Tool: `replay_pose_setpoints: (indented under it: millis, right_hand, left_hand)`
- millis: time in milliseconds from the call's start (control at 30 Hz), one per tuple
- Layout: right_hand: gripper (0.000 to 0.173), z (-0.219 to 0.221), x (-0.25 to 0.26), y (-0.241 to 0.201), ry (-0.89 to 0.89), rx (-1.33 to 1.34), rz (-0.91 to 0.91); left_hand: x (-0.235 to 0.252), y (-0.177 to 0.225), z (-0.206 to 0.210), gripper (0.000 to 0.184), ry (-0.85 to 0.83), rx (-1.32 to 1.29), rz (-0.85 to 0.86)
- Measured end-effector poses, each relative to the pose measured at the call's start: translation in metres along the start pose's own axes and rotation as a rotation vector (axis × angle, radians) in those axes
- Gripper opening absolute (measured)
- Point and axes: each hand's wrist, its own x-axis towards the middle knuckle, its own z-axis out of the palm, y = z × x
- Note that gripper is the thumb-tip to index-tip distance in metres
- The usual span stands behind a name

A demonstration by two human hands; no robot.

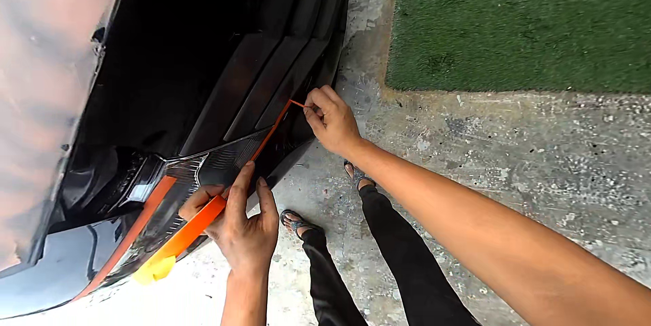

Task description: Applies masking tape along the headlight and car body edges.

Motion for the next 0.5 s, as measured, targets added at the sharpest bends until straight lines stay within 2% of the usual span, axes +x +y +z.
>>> replay_pose_setpoints:
  millis: [233, 400, 500]
  right_hand:
    - [0.016, -0.005, -0.053, -0.001, 0.07, -0.072, -0.268]
    - [0.017, -0.011, -0.07, -0.004, 0.048, -0.122, -0.437]
    - [0.018, -0.014, -0.075, -0.004, 0.046, -0.113, -0.463]
  left_hand:
    - [0.004, 0.011, 0.034, 0.035, -0.094, 0.059, -0.09]
    - [0.011, 0.015, 0.07, 0.041, -0.16, 0.077, -0.071]
    - [0.017, 0.012, 0.086, 0.031, -0.172, 0.089, -0.053]
